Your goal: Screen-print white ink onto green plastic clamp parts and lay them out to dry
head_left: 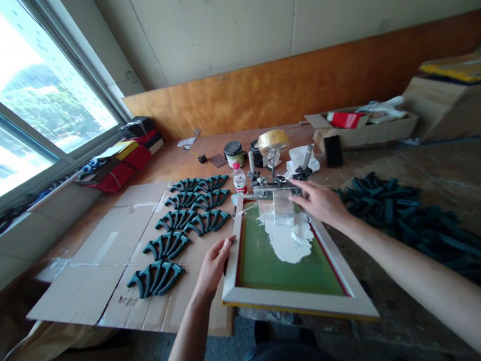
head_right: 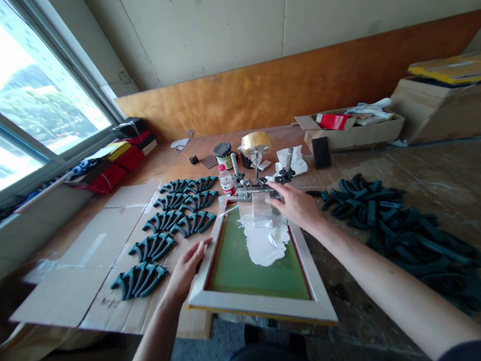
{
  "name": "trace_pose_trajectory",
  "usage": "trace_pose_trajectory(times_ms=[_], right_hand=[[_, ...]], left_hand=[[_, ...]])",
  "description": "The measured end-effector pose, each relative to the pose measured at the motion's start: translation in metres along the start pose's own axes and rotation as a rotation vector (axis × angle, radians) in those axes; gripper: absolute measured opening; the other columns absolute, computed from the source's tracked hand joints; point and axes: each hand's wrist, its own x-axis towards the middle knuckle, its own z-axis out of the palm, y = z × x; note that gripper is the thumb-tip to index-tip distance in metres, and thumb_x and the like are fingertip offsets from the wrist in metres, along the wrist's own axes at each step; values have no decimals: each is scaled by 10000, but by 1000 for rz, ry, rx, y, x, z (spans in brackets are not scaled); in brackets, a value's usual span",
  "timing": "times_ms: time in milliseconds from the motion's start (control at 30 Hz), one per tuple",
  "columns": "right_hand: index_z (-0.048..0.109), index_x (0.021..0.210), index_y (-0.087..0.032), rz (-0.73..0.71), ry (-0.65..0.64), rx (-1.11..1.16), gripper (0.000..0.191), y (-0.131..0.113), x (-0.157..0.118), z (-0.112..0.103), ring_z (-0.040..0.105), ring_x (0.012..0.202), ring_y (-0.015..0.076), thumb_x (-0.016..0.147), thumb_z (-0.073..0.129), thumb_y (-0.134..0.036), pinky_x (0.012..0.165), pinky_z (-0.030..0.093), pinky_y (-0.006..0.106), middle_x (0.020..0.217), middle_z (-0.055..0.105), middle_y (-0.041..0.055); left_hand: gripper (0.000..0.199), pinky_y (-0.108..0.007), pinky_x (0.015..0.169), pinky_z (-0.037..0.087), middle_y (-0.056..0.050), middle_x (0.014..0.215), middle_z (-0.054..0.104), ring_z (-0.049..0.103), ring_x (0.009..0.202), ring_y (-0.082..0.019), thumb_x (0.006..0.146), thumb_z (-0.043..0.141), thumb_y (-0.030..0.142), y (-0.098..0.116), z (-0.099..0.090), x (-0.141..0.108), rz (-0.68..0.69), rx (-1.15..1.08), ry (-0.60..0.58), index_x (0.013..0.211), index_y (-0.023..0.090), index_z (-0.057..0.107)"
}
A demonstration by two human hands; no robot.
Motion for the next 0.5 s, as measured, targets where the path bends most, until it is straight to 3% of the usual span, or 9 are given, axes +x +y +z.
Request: trace_pose_trajectory(times_ms=[67,133,167,233,300,400,467,500], right_hand=[[613,1197,-125,74,72,19,383,22,-16,-2,617,694,177,915,492,-355,636,487,260,834,675,66],[661,1038,-73,77,11,33,374,35,-44,8,605,694,161,919,447,-356,629,494,244,802,674,65],[675,925,-113,46,-54,41,339,36,-60,18,602,705,157,904,463,-377,635,496,241,800,673,61],[681,870,-129,-29,-176,40,310,30,-90,42,605,762,167,857,552,-410,696,497,257,814,666,56],[647,793,-170,-48,-252,-12,219,16,-111,62,603,834,197,824,626,-386,756,477,293,844,654,64],[578,782,-175,28,-358,-94,156,-6,-119,72,594,836,207,876,574,-299,735,443,301,851,636,77],[555,813,-176,126,-373,-67,150,-25,-118,69,591,781,197,919,505,-270,697,432,294,814,628,73],[547,834,-179,171,-339,-36,149,-37,-119,67,588,771,198,932,481,-270,695,432,300,809,624,72]], left_hand=[[573,-208,530,408,-21,739,629,534,604,-113,817,493,634,35,4,4,113,-53,46,1055,146,678],[558,-215,560,440,-39,833,663,572,655,-125,842,449,636,68,10,17,247,-126,71,1038,160,664],[550,-217,565,451,-49,871,674,591,679,-132,847,441,635,83,14,26,304,-167,74,1045,165,648],[544,-210,548,455,-69,886,689,619,707,-142,842,442,640,108,20,45,376,-213,85,1013,159,629],[550,-199,533,452,-76,842,699,633,709,-143,831,442,656,122,26,57,411,-232,130,944,149,624],[559,-192,533,450,-60,829,709,628,672,-123,822,450,662,107,39,52,411,-259,267,1010,162,615],[604,-197,494,436,-70,795,711,612,598,-122,780,510,675,71,55,34,228,-238,233,1059,149,614],[646,-207,454,420,-94,753,708,600,547,-133,728,560,695,47,65,23,41,-185,113,1006,117,635]])
